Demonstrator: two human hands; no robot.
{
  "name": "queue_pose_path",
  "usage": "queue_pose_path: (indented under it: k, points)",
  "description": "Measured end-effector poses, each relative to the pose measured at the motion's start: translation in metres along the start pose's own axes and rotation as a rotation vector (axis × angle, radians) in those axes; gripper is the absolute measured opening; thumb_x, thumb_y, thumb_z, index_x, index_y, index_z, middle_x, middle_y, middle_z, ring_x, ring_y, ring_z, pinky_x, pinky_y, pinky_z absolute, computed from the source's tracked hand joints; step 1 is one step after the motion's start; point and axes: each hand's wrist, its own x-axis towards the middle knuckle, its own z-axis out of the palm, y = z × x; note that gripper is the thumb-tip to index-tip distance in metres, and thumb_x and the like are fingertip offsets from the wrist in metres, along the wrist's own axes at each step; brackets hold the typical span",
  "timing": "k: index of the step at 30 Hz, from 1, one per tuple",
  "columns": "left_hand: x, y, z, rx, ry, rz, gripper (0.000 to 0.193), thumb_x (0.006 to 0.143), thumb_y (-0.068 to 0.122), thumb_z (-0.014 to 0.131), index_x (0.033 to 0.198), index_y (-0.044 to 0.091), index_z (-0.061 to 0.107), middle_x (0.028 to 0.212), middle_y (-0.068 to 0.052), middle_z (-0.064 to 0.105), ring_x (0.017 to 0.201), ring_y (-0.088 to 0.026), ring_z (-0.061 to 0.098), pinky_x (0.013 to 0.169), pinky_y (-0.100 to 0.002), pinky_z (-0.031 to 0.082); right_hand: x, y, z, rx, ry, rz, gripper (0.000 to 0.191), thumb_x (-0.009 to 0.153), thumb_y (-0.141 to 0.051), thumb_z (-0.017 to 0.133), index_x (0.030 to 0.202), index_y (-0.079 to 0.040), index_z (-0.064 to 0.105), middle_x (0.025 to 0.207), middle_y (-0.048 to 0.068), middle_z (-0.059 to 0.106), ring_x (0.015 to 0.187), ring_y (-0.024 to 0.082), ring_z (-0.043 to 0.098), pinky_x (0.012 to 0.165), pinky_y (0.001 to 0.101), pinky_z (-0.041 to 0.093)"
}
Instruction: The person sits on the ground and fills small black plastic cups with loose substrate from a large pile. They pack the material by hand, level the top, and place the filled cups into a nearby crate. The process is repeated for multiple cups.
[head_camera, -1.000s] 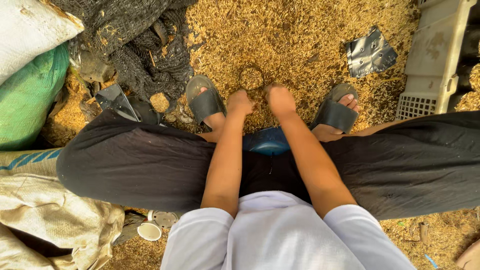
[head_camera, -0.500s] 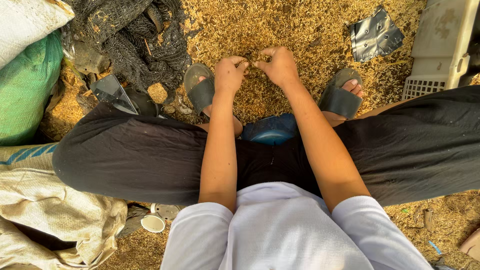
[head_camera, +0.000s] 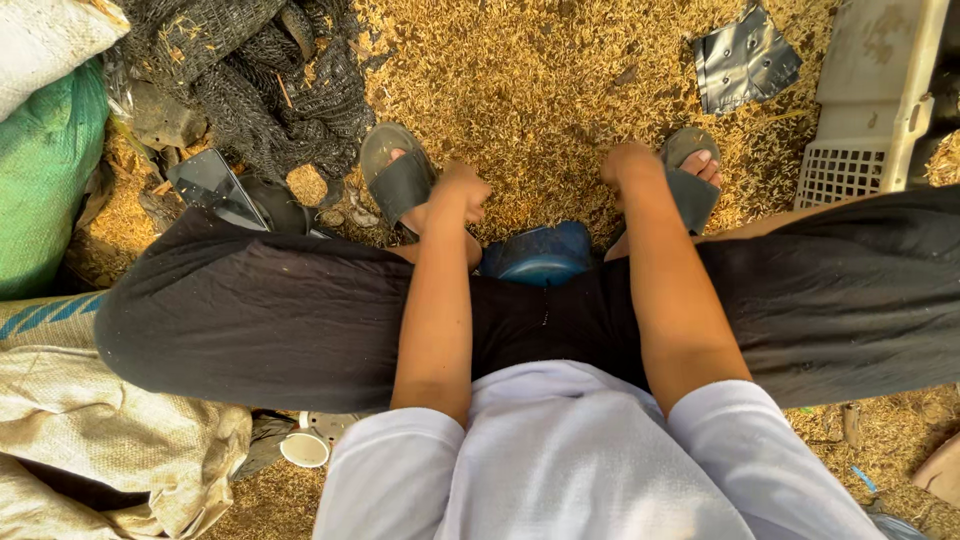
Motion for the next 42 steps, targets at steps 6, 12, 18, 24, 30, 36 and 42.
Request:
queue_pose_path:
  k: [6, 12, 18, 24, 30, 36, 42]
  points:
    - [0.009, 0.036, 0.060, 0.034, 0.005, -0.007, 0.045, 0.088, 0.028, 0.076, 0.108, -0.011, 0.065, 0.101, -0.021, 0.069, 0.068, -0.027, 0.077, 0.068, -0.040, 0.063, 0.000, 0.006, 0.071, 0.342, -0.135, 0.058, 0.054, 0.102, -0.031, 0.056, 0.146, -0.003, 0.041, 0.130, 0.014, 0.062, 0.102, 0.030, 0.071, 0.087, 0.0446, 0.061]
    - [-0.002, 0.060, 0.053, -0.208, -0.071, 0.138, 0.047, 0.089, 0.047, 0.072, 0.083, 0.000, 0.073, 0.072, -0.013, 0.073, 0.066, -0.026, 0.073, 0.073, -0.038, 0.060, -0.012, -0.006, 0.061, 0.683, -0.200, -0.053, 0.062, 0.105, -0.028, 0.050, 0.151, 0.008, 0.031, 0.128, 0.021, 0.065, 0.108, 0.034, 0.069, 0.093, 0.0482, 0.060]
    - [-0.005, 0.065, 0.046, -0.287, -0.063, 0.312, 0.035, 0.085, 0.043, 0.073, 0.096, 0.009, 0.075, 0.075, -0.008, 0.074, 0.067, -0.019, 0.071, 0.068, -0.037, 0.056, -0.032, -0.013, 0.049, 0.743, -0.301, -0.226, 0.045, 0.103, -0.023, 0.048, 0.143, -0.002, 0.044, 0.134, 0.015, 0.059, 0.116, 0.028, 0.064, 0.094, 0.0469, 0.061]
    - [-0.032, 0.072, 0.014, -0.558, 0.047, 0.368, 0.024, 0.087, 0.036, 0.075, 0.094, 0.013, 0.074, 0.078, -0.005, 0.073, 0.066, -0.017, 0.068, 0.067, -0.037, 0.059, -0.026, -0.016, 0.011, 0.739, -0.320, -0.489, 0.036, 0.097, -0.018, 0.066, 0.130, -0.003, 0.063, 0.119, 0.010, 0.070, 0.102, 0.018, 0.070, 0.089, 0.0364, 0.064]
    - [-0.083, 0.050, -0.053, -0.318, 0.265, 0.267, 0.021, 0.092, 0.027, 0.074, 0.093, 0.006, 0.074, 0.083, -0.011, 0.075, 0.075, -0.023, 0.072, 0.074, -0.043, 0.055, -0.056, -0.062, 0.008, 0.348, 0.037, -0.799, 0.022, 0.096, -0.022, 0.073, 0.114, -0.011, 0.078, 0.093, 0.008, 0.078, 0.075, 0.022, 0.071, 0.072, 0.0401, 0.059]
    - [-0.101, 0.039, -0.061, -0.369, 0.550, 0.397, 0.028, 0.093, 0.017, 0.069, 0.119, 0.006, 0.073, 0.100, -0.024, 0.073, 0.097, -0.041, 0.069, 0.085, -0.050, 0.052, -0.094, -0.088, 0.002, 0.232, 0.281, -0.990, 0.023, 0.100, -0.016, 0.071, 0.121, -0.010, 0.077, 0.093, 0.014, 0.077, 0.074, 0.022, 0.072, 0.072, 0.0383, 0.058]
    - [-0.093, 0.034, -0.067, -0.433, 0.637, 0.398, 0.034, 0.097, 0.014, 0.064, 0.130, 0.009, 0.069, 0.108, -0.021, 0.075, 0.097, -0.035, 0.075, 0.087, -0.044, 0.056, -0.094, -0.092, -0.008, 0.513, 0.105, -0.822, 0.024, 0.098, -0.014, 0.067, 0.121, -0.010, 0.075, 0.104, 0.009, 0.078, 0.081, 0.017, 0.077, 0.067, 0.0326, 0.064]
